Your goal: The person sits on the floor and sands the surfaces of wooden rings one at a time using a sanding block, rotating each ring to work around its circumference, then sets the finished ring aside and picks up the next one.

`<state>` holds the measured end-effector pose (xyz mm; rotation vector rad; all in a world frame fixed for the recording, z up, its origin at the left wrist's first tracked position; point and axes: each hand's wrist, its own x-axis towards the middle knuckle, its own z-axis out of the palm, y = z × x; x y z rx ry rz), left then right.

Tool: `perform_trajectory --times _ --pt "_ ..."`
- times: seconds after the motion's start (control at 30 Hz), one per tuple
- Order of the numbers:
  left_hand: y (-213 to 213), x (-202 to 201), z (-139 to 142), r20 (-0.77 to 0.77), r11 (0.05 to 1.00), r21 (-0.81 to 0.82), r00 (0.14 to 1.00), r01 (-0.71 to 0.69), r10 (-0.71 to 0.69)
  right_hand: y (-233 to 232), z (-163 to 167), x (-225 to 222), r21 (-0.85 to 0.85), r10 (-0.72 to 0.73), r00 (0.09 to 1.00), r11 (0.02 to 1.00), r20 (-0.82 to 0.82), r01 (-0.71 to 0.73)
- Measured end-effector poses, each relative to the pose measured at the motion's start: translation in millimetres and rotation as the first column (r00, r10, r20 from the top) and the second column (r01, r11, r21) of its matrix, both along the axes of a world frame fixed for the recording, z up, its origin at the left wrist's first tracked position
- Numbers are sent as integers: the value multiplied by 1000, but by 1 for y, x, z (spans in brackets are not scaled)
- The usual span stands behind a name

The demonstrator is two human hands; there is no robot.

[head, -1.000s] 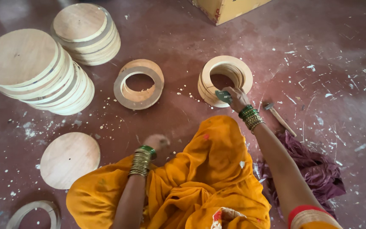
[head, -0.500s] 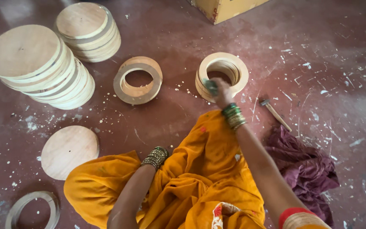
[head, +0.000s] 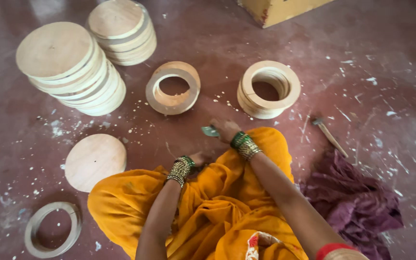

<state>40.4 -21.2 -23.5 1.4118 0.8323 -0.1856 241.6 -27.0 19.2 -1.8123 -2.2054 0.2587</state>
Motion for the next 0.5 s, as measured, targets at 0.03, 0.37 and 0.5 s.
perform_trajectory --times 0.03,0.37,0.5 --pt "2 6 -1 34 999 53 999 -5 3 1 0 3 -29 -6 1000 1000 -8 5" --pt "29 2 26 -125 668 728 929 -153 349 22 -19 28 -215 -407 912 896 -49 388" --pt "7 0 145 497 566 582 806 -584 321 30 -35 28 -204 -372 924 914 -83 350"
